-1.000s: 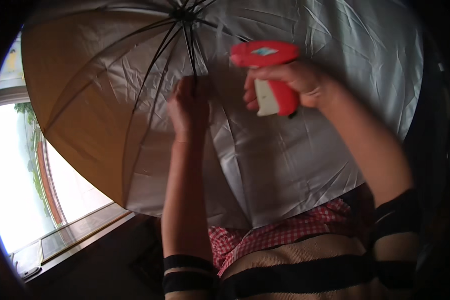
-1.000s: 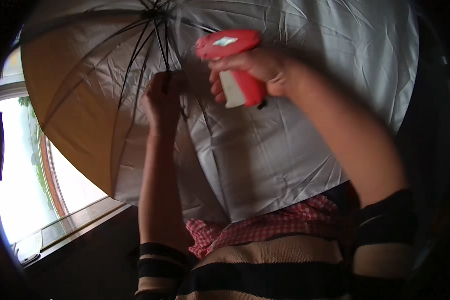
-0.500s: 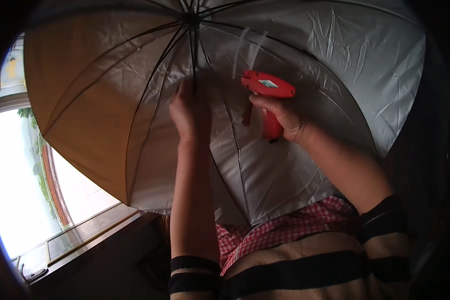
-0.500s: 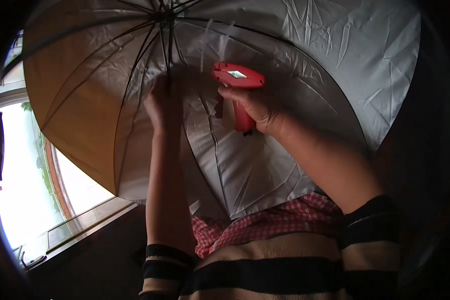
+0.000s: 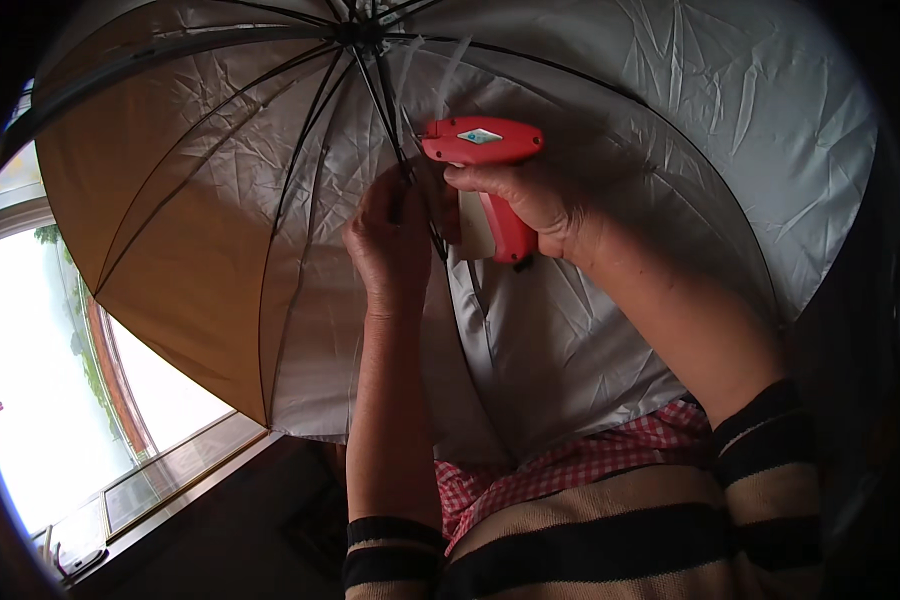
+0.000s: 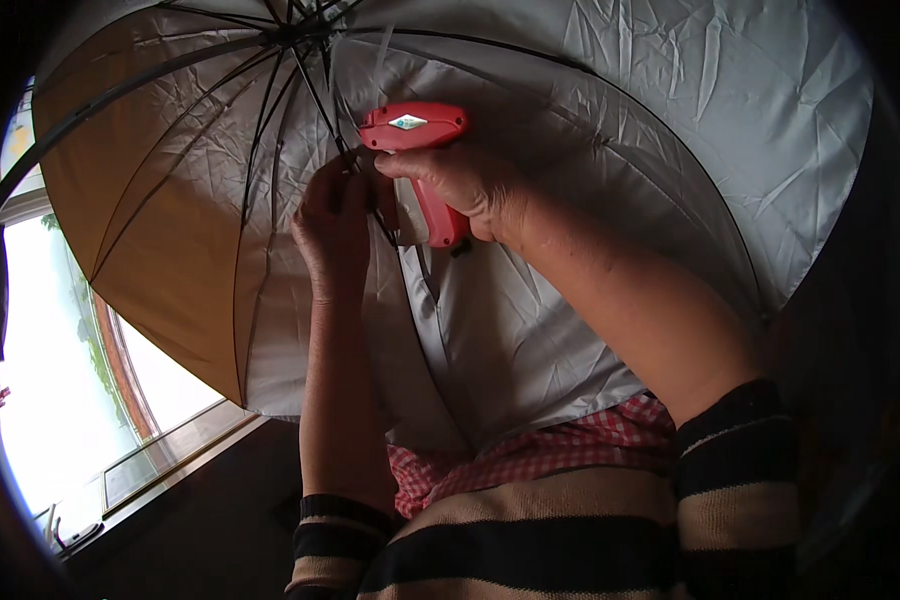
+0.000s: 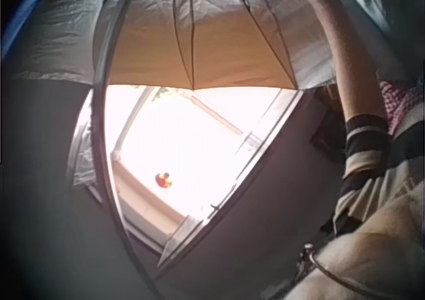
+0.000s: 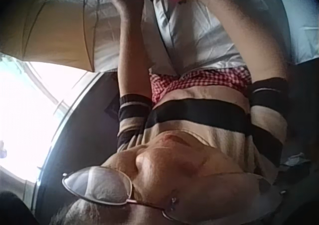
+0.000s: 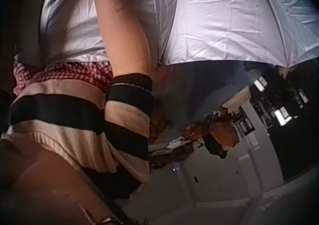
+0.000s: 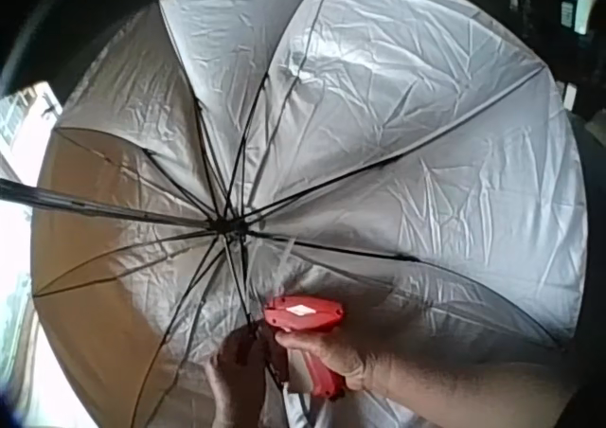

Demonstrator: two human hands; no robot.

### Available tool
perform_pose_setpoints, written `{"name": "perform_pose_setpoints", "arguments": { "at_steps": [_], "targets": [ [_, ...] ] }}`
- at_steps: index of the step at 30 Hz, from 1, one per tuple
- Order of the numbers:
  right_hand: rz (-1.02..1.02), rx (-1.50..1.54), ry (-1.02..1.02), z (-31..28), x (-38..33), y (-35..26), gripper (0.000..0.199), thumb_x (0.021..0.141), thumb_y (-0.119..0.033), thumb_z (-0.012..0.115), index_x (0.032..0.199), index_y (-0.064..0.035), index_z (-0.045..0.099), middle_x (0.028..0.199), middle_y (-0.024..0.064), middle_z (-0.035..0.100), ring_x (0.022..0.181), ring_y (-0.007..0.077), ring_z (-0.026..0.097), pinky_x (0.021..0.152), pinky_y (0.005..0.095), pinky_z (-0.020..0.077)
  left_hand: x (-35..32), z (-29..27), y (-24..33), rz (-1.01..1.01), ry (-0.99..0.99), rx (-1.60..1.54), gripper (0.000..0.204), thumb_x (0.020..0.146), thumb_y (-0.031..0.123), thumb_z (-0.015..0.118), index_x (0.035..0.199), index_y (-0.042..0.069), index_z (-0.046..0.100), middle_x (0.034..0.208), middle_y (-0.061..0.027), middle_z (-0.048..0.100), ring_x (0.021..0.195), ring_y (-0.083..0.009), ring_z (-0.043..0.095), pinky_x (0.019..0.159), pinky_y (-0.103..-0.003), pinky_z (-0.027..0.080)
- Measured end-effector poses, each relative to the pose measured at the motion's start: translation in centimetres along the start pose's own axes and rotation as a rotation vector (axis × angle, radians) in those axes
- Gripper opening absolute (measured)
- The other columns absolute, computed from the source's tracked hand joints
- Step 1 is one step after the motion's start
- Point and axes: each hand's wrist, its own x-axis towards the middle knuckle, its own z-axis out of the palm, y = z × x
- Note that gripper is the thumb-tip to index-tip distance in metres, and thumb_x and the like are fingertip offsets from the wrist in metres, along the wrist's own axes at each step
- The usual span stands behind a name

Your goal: Repairing an umbrella by applying glue to the ribs with a hot glue gun.

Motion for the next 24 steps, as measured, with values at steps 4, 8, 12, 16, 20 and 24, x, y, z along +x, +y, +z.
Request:
{"name": "perform_pose_setpoints", "arguments": {
  "at_steps": [4,8,12,16,20,24],
  "targets": [
    [0.065,0.052,-0.046,0.1,-0.4,-0.8,0.033,0.079,-0.020,0.067,0.108,-0.0089,0.056,0.094,0.0029,0.060,0.084,0.0145,0.060,0.069,0.0327,0.0519,0.3,-0.2,0.8,-0.005,-0.010,0.051,0.026,0.078,0.001,0.056,0.103,0.005,0.064,0.072,-0.0058,0.063,0.065,-0.0108,0.058,0.063,-0.026,0.047],
    [0.083,0.045,-0.033,-0.1,0.0,-0.6,0.030,0.080,-0.020,0.066,0.105,-0.0069,0.057,0.090,0.0047,0.061,0.079,0.0170,0.061,0.070,0.0336,0.0527,0.3,-0.2,0.9,-0.047,-0.027,0.032,0.030,0.078,0.001,0.056,0.107,0.006,0.063,0.071,-0.0044,0.061,0.065,-0.0098,0.057,0.062,-0.026,0.047],
    [0.151,0.102,-0.158,-0.5,-0.3,-1.2,0.026,0.081,-0.022,0.064,0.098,-0.0036,0.058,0.084,0.0087,0.063,0.075,0.0207,0.063,0.069,0.0358,0.0534,0.2,0.0,0.9,-0.075,-0.044,0.013,0.031,0.079,0.001,0.057,0.109,0.006,0.062,0.072,-0.0025,0.060,0.065,-0.0085,0.056,0.062,-0.024,0.046],
    [0.279,0.173,-0.269,-1.1,-0.4,-1.6,0.026,0.081,-0.024,0.063,0.091,-0.0007,0.058,0.081,0.0127,0.064,0.073,0.0234,0.064,0.068,0.0378,0.0539,0.1,-0.1,0.4,-0.102,-0.061,-0.071,0.031,0.079,0.002,0.059,0.110,0.006,0.062,0.073,-0.0006,0.060,0.065,-0.0073,0.054,0.063,-0.023,0.046],
    [0.326,0.158,-0.271,-1.1,0.0,-2.0,0.027,0.081,-0.025,0.063,0.090,0.0002,0.058,0.081,0.0146,0.064,0.073,0.0241,0.065,0.068,0.0386,0.0541,0.4,-0.1,0.1,-0.125,-0.066,-0.151,0.031,0.079,0.002,0.060,0.109,0.006,0.062,0.072,0.0010,0.058,0.065,-0.0064,0.051,0.063,-0.023,0.045],
    [0.311,0.126,-0.240,-1.1,-0.1,-2.3,0.027,0.081,-0.024,0.063,0.090,0.0008,0.058,0.081,0.0141,0.064,0.074,0.0242,0.065,0.069,0.0388,0.0542,0.3,0.4,0.5,-0.119,-0.075,-0.133,0.030,0.079,0.002,0.060,0.109,0.006,0.062,0.072,0.0018,0.058,0.065,-0.0057,0.051,0.062,-0.023,0.045]
  ]
}}
